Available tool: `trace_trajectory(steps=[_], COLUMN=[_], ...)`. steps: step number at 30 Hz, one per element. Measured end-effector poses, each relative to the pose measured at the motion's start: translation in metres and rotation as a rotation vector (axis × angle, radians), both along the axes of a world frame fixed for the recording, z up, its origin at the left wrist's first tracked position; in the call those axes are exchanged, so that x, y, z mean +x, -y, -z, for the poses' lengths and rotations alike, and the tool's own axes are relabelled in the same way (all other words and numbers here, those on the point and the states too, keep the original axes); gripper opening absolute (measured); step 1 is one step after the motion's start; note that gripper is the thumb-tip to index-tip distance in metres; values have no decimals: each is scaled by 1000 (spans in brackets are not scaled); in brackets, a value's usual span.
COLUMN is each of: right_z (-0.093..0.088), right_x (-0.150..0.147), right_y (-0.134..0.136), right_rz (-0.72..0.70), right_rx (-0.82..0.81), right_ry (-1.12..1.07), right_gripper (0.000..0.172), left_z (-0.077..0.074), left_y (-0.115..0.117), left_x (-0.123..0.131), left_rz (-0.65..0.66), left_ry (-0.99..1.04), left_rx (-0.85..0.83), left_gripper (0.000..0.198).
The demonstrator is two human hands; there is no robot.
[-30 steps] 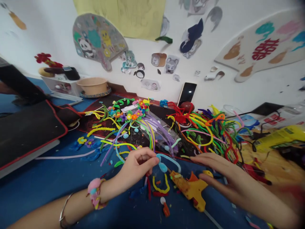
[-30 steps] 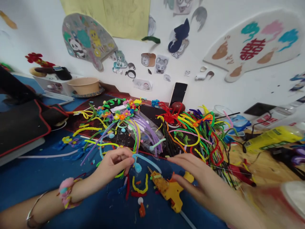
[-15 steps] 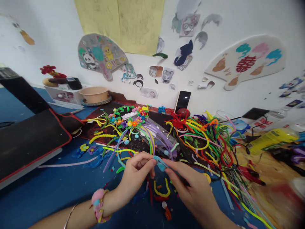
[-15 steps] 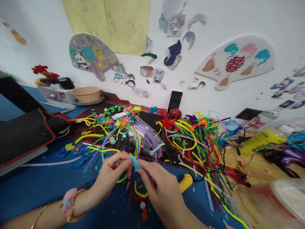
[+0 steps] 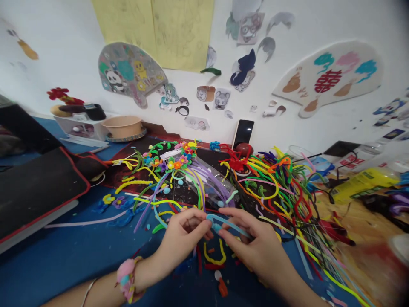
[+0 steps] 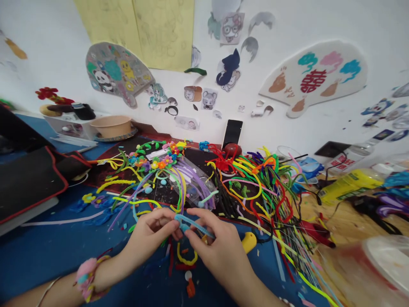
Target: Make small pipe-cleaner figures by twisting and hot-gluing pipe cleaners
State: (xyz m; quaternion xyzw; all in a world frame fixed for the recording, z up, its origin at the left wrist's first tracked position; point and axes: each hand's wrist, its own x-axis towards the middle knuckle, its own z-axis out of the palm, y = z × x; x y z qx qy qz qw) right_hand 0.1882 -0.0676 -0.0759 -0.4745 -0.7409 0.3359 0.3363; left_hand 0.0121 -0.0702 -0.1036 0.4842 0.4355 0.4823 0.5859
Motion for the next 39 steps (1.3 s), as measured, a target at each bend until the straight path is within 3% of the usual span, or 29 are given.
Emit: trace_trajectory(steps=[5, 9, 14, 21, 26, 34, 39], right_z=[-2, -9, -3, 12, 18, 26, 24], right_x=[4, 5, 5, 3, -4, -7, -9], right_y=[-1, -3, 1, 8, 5, 4, 6], right_rz=[4, -95, -73, -58, -8, -6, 16], right_rx=[54, 209, 428, 815, 961, 966, 649], right_ry=[26, 82, 158, 490, 496, 479, 184], right_gripper=[22, 13, 15, 22, 20, 18, 14], left_z=[1, 0, 4, 6, 5, 4, 1], left_y=[-1, -2, -1, 0, -2, 1, 5], left_x=[0, -2, -3, -1, 1, 3, 4], left_rz=[50, 72, 62, -47, -95, -110, -117], left_ry=[-106, -214, -154, -87, -48, 23, 6], left_rx=[5, 18, 2, -28, -31, -53, 46], left_gripper=[17, 14, 13, 12, 13, 14, 11])
